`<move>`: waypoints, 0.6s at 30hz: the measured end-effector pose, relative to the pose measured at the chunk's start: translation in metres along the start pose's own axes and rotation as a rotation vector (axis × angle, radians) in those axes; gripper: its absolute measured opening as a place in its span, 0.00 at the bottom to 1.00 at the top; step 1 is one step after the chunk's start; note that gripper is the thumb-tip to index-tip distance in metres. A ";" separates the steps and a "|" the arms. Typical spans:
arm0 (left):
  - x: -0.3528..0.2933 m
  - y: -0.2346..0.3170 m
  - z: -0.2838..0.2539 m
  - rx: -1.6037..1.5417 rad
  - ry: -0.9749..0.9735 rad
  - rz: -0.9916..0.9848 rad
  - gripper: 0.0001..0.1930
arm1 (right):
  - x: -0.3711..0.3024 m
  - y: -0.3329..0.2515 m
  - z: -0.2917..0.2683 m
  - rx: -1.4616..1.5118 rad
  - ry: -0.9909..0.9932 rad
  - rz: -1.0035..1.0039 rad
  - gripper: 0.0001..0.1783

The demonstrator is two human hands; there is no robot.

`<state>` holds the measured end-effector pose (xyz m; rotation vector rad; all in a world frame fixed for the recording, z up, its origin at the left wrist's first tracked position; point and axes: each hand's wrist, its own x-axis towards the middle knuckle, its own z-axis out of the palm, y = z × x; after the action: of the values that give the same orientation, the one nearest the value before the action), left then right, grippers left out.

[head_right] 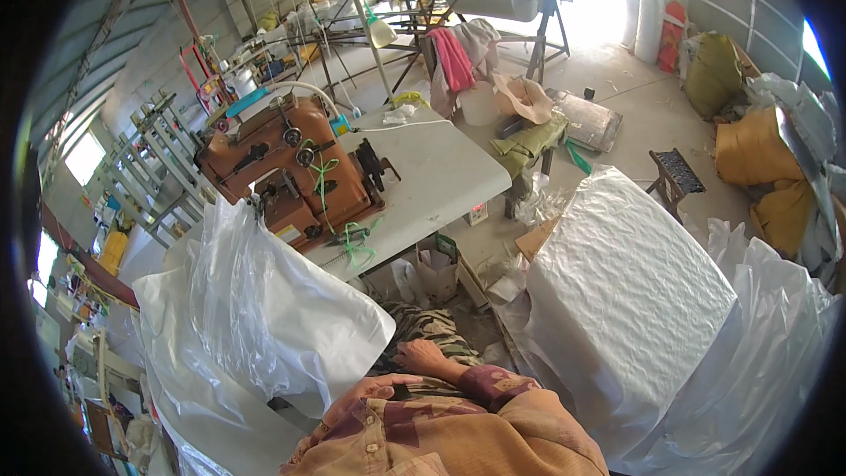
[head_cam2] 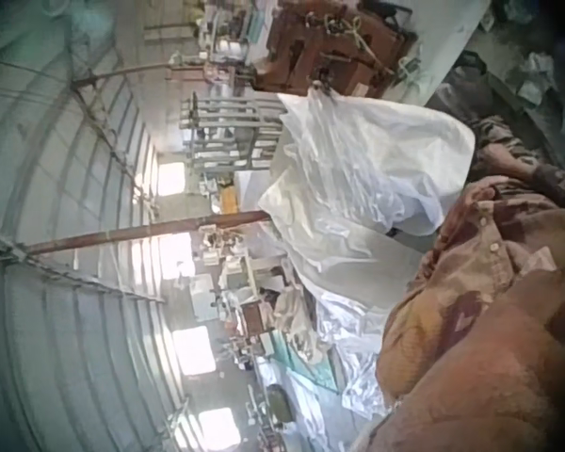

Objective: The person aligns the edges of a large white plastic sheet and sews them together using a sewing machine. They repeatedly guide the material through the machine, adjust the folds, and cut the thread to separate the finished sections.

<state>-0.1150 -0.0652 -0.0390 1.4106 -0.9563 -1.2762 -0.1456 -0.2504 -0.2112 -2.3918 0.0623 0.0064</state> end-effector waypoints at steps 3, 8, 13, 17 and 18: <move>0.005 0.031 -0.001 -0.107 -0.029 0.088 0.31 | -0.004 0.002 -0.006 0.175 0.022 0.003 0.19; -0.001 0.101 -0.006 -0.130 0.067 0.261 0.32 | -0.022 0.003 -0.035 0.257 0.126 -0.026 0.18; -0.010 0.147 -0.015 0.061 0.293 0.500 0.33 | -0.045 -0.050 -0.134 0.519 -0.228 -0.008 0.20; -0.015 0.179 -0.016 0.253 0.439 0.767 0.35 | -0.069 -0.119 -0.231 0.591 -0.170 -0.249 0.16; -0.018 0.183 -0.017 0.330 0.475 0.829 0.38 | -0.072 -0.131 -0.248 0.600 -0.133 -0.324 0.14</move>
<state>-0.0913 -0.0859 0.1426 1.2525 -1.2509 -0.1654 -0.2146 -0.3202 0.0617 -1.7731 -0.3407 -0.0047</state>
